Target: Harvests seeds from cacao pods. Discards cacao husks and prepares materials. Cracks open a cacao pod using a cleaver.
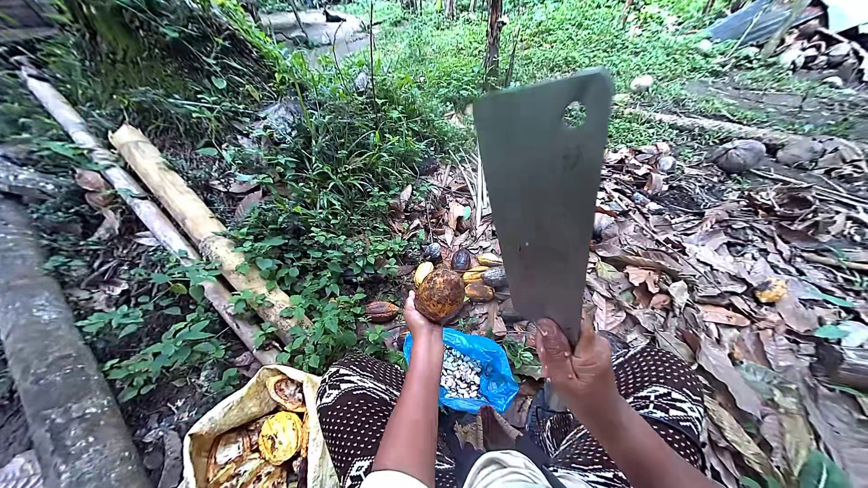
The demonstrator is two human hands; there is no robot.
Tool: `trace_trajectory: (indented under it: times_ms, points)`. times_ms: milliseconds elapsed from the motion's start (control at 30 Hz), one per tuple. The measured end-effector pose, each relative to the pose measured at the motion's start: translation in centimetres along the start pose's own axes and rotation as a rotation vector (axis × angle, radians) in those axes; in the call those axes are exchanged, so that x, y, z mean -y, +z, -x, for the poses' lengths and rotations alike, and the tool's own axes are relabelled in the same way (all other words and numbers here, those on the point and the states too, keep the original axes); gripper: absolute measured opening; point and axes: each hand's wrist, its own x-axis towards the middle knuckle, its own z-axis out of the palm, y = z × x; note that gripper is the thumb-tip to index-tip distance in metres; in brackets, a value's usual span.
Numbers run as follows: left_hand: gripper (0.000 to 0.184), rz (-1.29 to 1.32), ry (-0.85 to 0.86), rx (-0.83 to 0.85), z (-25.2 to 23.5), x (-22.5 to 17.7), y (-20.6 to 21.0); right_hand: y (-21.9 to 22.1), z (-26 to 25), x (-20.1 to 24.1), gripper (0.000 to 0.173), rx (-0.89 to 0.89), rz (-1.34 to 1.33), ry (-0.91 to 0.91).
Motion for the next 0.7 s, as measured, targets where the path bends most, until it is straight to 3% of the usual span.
trace_trajectory:
  times_ms: [67, 133, 200, 333, 433, 500, 600, 700]
  points:
    - [0.045, -0.015, 0.001, 0.010, 0.7, 0.0, 0.3, 0.6, 0.2, -0.4, 0.041, 0.152, 0.120, 0.084]
    - [0.045, -0.052, 0.013, 0.054, 1.3, 0.1, 0.6, 1.3, 0.8, -1.3, 0.041, 0.557, 0.169, 0.424]
    - [0.046, -0.090, 0.002, 0.089, 1.3, 0.5, -0.1, 2.2, 1.5, -2.5, 0.043, 0.668, 0.144, 0.592]
    - [0.049, -0.075, -0.032, 0.069, 2.3, 0.5, 1.2, 2.4, 2.8, -2.8, 0.043, 0.570, 0.168, 0.504]
    - [0.071, 0.004, -0.337, -0.001, 3.7, -1.1, 3.4, 3.2, 4.2, -3.4, 0.039, 0.403, 0.246, 0.314]
    - [0.081, 0.011, -0.411, 0.029, 3.8, -1.8, 3.9, 3.5, 5.7, -4.1, 0.037, 0.326, 0.280, 0.193]
    - [0.068, 0.020, -0.166, 0.144, 2.8, -2.2, 4.1, 2.6, 6.7, -4.0, 0.036, 0.318, 0.311, 0.134]
    - [0.062, -0.032, 0.017, 0.253, 1.3, -2.8, 3.9, 0.9, 6.7, -2.9, 0.041, 0.375, 0.256, 0.238]
